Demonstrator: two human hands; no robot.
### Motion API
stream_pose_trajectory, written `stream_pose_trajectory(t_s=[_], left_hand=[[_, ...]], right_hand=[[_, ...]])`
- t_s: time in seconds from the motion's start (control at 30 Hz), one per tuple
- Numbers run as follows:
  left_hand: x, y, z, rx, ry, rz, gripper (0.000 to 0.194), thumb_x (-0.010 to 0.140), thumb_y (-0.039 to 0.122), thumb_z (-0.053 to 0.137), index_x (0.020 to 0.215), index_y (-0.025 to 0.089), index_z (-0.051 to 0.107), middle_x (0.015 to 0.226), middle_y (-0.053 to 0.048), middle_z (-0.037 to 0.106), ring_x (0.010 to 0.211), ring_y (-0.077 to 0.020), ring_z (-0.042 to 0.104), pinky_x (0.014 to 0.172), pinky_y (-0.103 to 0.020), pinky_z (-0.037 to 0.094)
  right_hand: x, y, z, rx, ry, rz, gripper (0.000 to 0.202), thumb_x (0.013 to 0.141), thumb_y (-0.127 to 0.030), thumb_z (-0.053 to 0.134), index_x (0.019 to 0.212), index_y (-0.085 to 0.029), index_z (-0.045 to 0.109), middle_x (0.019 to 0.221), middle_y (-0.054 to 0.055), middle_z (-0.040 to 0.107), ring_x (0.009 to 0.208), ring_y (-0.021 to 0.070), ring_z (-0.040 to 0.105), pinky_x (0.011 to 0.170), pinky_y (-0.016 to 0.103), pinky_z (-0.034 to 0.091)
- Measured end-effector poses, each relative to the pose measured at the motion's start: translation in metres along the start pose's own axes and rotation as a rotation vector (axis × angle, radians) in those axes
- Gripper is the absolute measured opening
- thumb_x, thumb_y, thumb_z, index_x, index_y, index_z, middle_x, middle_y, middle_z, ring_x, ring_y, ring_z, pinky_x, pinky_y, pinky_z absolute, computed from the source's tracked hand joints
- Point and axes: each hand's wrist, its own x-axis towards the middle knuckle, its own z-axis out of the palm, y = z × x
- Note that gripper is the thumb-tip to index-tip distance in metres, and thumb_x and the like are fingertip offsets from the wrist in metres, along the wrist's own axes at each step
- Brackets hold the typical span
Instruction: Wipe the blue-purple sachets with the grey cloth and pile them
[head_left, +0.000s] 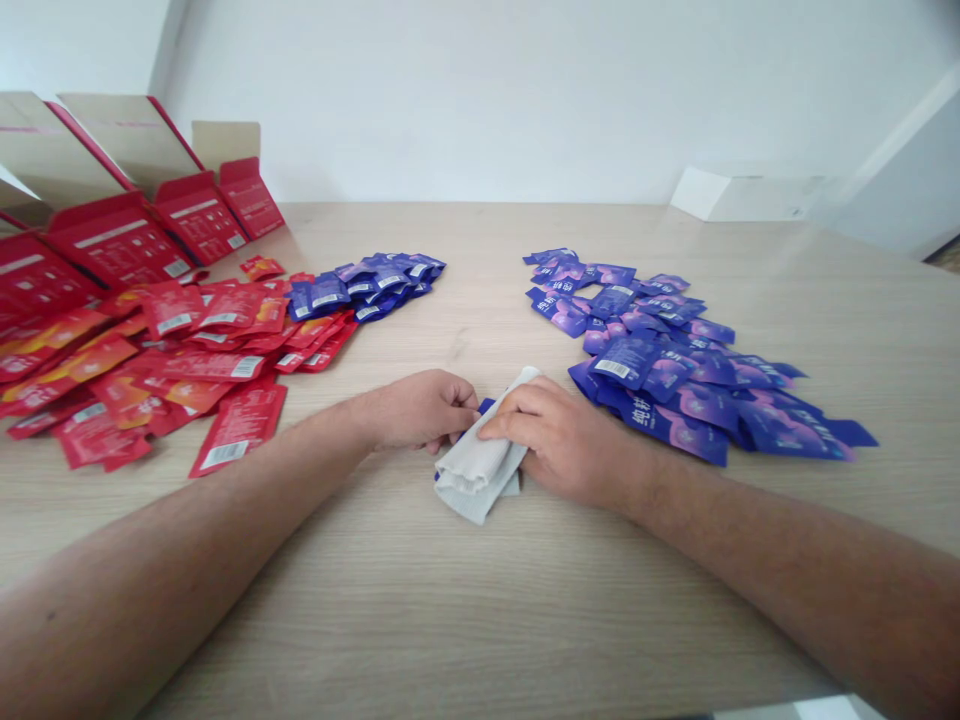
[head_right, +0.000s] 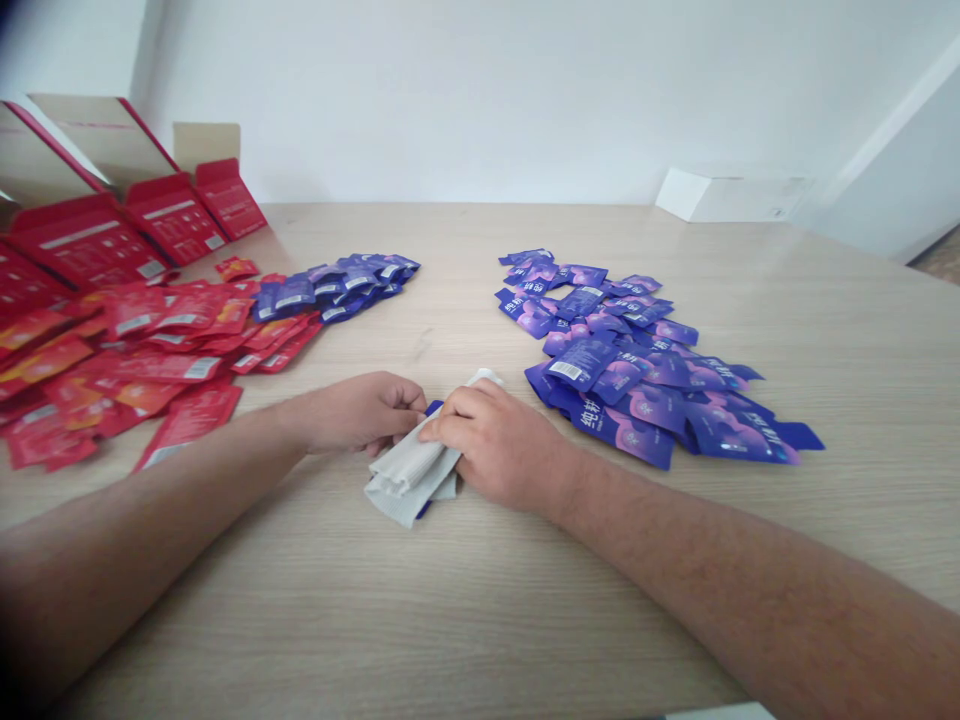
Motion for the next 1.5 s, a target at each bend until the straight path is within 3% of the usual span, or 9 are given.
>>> stream_pose_trajectory(t_s=[0.13, 0.3, 0.5, 0.63, 0.83, 1.0, 1.17, 1.33, 1.5], left_hand=[[0.0, 0.0008, 0.0006, 0.012, -0.002, 0.011, 0.015, 0.082, 0.033, 0.053, 0.079, 0.019, 0.059, 0.058, 0.005, 0.056, 0.043, -0.0077, 0.048, 0.037, -0.018, 0.034], [-0.0001, 0.0014, 0.001, 0.013, 0.019, -0.004, 0.017, 0.083, 0.035, 0.054, 0.082, 0.019, 0.06, 0.06, 0.005, 0.057, 0.044, -0.0076, 0.049, 0.037, -0.018, 0.033], [-0.0003, 0.0026, 0.0004, 0.01, -0.005, 0.008, 0.015, 0.083, 0.032, 0.054, 0.08, 0.019, 0.059, 0.058, 0.005, 0.056, 0.043, -0.0072, 0.048, 0.038, -0.018, 0.034], [-0.0005, 0.0035, 0.0003, 0.007, 0.009, -0.014, 0.016, 0.083, 0.035, 0.054, 0.082, 0.02, 0.06, 0.059, 0.005, 0.058, 0.043, -0.0077, 0.049, 0.037, -0.018, 0.033], [-0.0005, 0.0029, 0.0003, 0.012, -0.002, 0.01, 0.015, 0.082, 0.034, 0.054, 0.079, 0.02, 0.059, 0.058, 0.005, 0.056, 0.043, -0.0076, 0.049, 0.038, -0.019, 0.034], [-0.0002, 0.0022, 0.0008, 0.004, 0.012, -0.011, 0.018, 0.082, 0.037, 0.055, 0.082, 0.02, 0.06, 0.059, 0.005, 0.057, 0.043, -0.0079, 0.049, 0.037, -0.019, 0.033], [-0.0009, 0.004, 0.0004, 0.002, -0.016, 0.003, 0.015, 0.082, 0.033, 0.054, 0.08, 0.019, 0.059, 0.058, 0.005, 0.056, 0.044, -0.0074, 0.049, 0.039, -0.018, 0.035], [-0.0008, 0.0035, 0.0009, 0.007, 0.008, -0.011, 0.018, 0.083, 0.036, 0.054, 0.083, 0.019, 0.06, 0.06, 0.004, 0.057, 0.044, -0.0077, 0.049, 0.037, -0.018, 0.033], [0.0006, 0.0018, 0.0001, 0.006, -0.017, 0.009, 0.015, 0.082, 0.033, 0.053, 0.08, 0.019, 0.059, 0.059, 0.004, 0.056, 0.044, -0.0076, 0.05, 0.039, -0.018, 0.035]], right_hand=[[0.0003, -0.0026, 0.0007, 0.013, -0.044, -0.089, 0.032, 0.085, -0.008, 0.06, 0.115, -0.018, 0.067, 0.109, 0.009, 0.064, 0.106, 0.0231, 0.054, 0.097, 0.04, 0.045], [-0.0003, -0.0009, -0.0001, -0.005, 0.006, -0.008, 0.036, 0.082, -0.004, 0.059, 0.114, -0.018, 0.067, 0.108, 0.009, 0.064, 0.104, 0.0235, 0.055, 0.095, 0.041, 0.046], [-0.0002, -0.0029, -0.001, 0.021, -0.036, -0.084, 0.034, 0.084, -0.007, 0.059, 0.116, -0.018, 0.066, 0.109, 0.009, 0.064, 0.105, 0.0231, 0.055, 0.096, 0.041, 0.045], [-0.0006, -0.0003, -0.0014, 0.003, 0.007, -0.004, 0.034, 0.083, -0.004, 0.059, 0.113, -0.018, 0.067, 0.108, 0.009, 0.065, 0.104, 0.0232, 0.055, 0.094, 0.041, 0.046], [0.0001, -0.0037, -0.0013, 0.024, -0.045, -0.098, 0.033, 0.085, -0.007, 0.059, 0.115, -0.018, 0.066, 0.109, 0.009, 0.064, 0.106, 0.0231, 0.055, 0.096, 0.041, 0.045], [-0.0004, -0.0012, -0.0018, 0.012, 0.008, -0.012, 0.036, 0.081, -0.003, 0.06, 0.113, -0.018, 0.067, 0.107, 0.009, 0.065, 0.105, 0.0235, 0.055, 0.094, 0.042, 0.046], [-0.0007, -0.0033, -0.0021, 0.03, -0.047, -0.079, 0.035, 0.083, -0.006, 0.06, 0.115, -0.017, 0.067, 0.109, 0.01, 0.064, 0.106, 0.0233, 0.055, 0.097, 0.041, 0.045], [-0.0006, -0.0023, -0.0014, -0.001, 0.0, -0.002, 0.035, 0.082, -0.005, 0.06, 0.114, -0.018, 0.067, 0.107, 0.01, 0.064, 0.105, 0.0236, 0.055, 0.095, 0.041, 0.046], [-0.0009, -0.0035, -0.0023, 0.019, -0.053, -0.085, 0.034, 0.085, -0.007, 0.059, 0.116, -0.018, 0.066, 0.11, 0.01, 0.064, 0.106, 0.0235, 0.054, 0.096, 0.042, 0.046]])
